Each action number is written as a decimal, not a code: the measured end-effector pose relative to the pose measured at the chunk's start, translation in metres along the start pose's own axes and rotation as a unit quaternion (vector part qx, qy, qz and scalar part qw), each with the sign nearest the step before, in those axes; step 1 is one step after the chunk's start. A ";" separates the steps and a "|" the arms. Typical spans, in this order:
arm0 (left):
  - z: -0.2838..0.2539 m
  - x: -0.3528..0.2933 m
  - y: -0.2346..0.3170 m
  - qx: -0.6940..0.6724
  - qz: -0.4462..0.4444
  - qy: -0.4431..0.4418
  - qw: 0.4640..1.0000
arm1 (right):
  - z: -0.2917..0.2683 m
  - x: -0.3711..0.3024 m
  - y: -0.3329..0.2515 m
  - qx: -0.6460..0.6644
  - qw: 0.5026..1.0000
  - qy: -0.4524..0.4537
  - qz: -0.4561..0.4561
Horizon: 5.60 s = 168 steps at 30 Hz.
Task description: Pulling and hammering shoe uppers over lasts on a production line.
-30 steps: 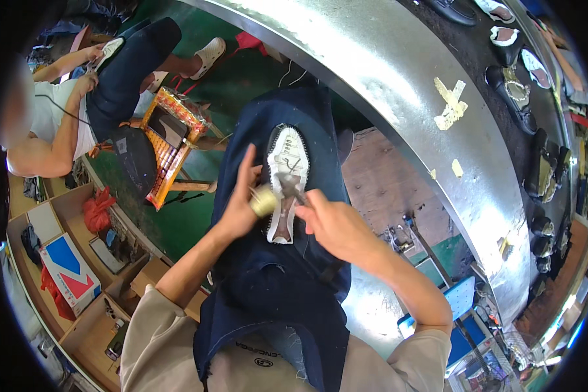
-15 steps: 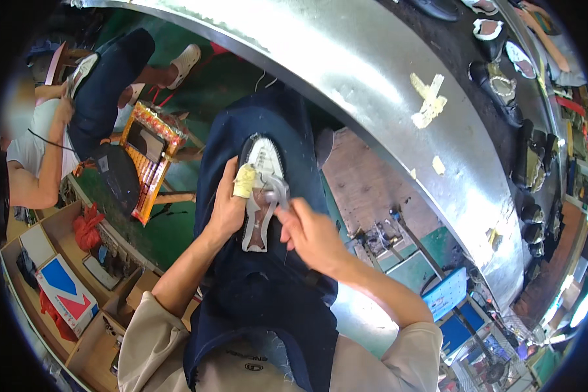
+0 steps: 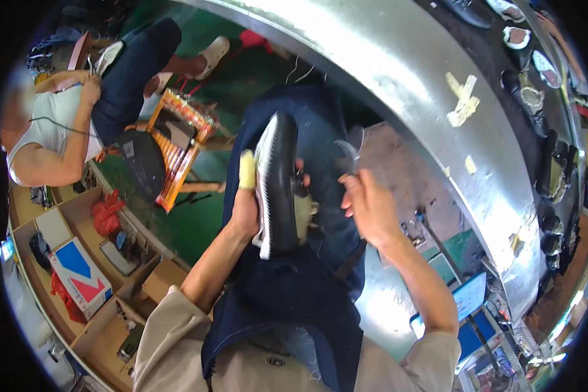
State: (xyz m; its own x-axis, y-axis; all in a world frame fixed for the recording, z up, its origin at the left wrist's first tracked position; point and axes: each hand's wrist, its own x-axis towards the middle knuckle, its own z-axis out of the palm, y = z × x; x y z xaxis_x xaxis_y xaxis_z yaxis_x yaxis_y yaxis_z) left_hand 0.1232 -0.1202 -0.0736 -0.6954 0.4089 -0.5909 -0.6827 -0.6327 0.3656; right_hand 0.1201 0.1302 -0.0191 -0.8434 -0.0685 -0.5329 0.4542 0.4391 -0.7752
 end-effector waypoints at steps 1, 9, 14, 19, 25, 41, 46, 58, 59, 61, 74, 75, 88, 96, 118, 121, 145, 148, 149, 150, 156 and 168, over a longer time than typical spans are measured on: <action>-0.004 0.009 -0.004 0.003 0.009 0.053 0.999 | -0.006 0.000 0.003 0.014 1.000 0.013 -0.002; -0.003 0.016 -0.013 0.081 -0.034 0.124 0.988 | -0.067 0.019 -0.057 -0.381 0.863 0.295 -0.152; 0.024 0.026 0.002 0.105 0.052 0.112 0.987 | -0.104 0.041 -0.056 -0.480 0.755 0.356 -0.271; 0.062 0.026 0.023 0.087 0.096 0.141 0.982 | -0.070 -0.008 -0.039 -0.142 0.962 0.069 -0.222; 0.133 0.033 0.013 0.350 0.236 0.099 0.901 | -0.032 -0.002 -0.043 0.122 0.981 0.012 -0.149; 0.171 0.164 0.092 0.626 0.458 0.004 0.632 | -0.411 0.189 -0.100 -0.143 0.915 0.366 -0.091; 0.173 0.172 0.095 0.699 0.521 0.033 0.489 | -0.396 0.312 -0.118 -0.248 0.906 0.326 -0.106; 0.181 0.173 0.100 0.714 0.520 0.041 0.467 | -0.474 0.311 -0.068 -0.685 0.574 0.388 -0.224; 0.178 0.176 0.099 0.708 0.528 0.038 0.468 | -0.473 0.300 -0.071 -0.654 0.583 0.412 -0.250; 0.180 0.179 0.100 0.697 0.540 0.032 0.471 | -0.476 0.263 -0.081 -0.508 0.645 0.523 -0.228; 0.227 0.153 0.113 0.058 0.028 -0.068 0.996 | -0.291 0.145 -0.114 0.290 0.932 0.065 -0.208; 0.205 0.146 0.114 0.050 0.053 -0.036 0.997 | -0.309 0.163 -0.103 0.088 0.924 0.201 -0.313; 0.131 0.106 0.131 0.584 0.532 0.241 0.564 | -0.449 0.195 0.015 0.374 0.862 0.343 0.007; 0.156 0.047 0.091 0.416 0.397 -0.021 0.818 | -0.237 0.083 -0.102 -0.074 0.833 0.375 -0.401; 0.000 0.045 0.017 0.043 0.013 0.160 0.986 | 0.043 -0.003 -0.021 -0.072 0.966 -0.213 -0.125; 0.011 0.044 0.021 0.026 -0.009 0.170 0.985 | -0.007 -0.006 -0.044 0.035 0.976 -0.109 -0.187; 0.026 0.039 0.038 0.541 0.268 0.038 0.796 | 0.031 0.047 -0.033 0.012 0.982 0.116 -0.146; 0.022 0.039 0.037 0.559 0.316 0.024 0.767 | 0.045 0.070 -0.021 0.021 0.964 0.162 -0.210; 0.018 0.042 0.037 0.559 0.315 0.021 0.766 | 0.047 0.072 -0.023 0.073 0.955 0.154 -0.243; 0.015 0.044 0.037 0.564 0.330 0.010 0.757 | 0.048 0.068 -0.023 0.013 0.952 0.172 -0.251; 0.015 0.043 0.025 0.481 0.353 0.026 0.802 | 0.043 0.064 -0.042 -0.018 0.941 0.177 -0.289; 0.016 0.016 0.044 0.484 0.379 0.061 0.786 | 0.029 -0.014 -0.025 0.242 0.948 -0.201 0.041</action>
State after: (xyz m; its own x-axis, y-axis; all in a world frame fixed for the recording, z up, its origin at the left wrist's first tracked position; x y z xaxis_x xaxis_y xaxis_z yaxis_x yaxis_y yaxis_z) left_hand 0.0781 -0.1311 -0.0557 -0.9985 0.0517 0.0182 0.0261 0.1567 0.9873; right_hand 0.1285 0.0943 -0.0017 -0.6655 -0.4307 -0.6096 0.6747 0.0021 -0.7381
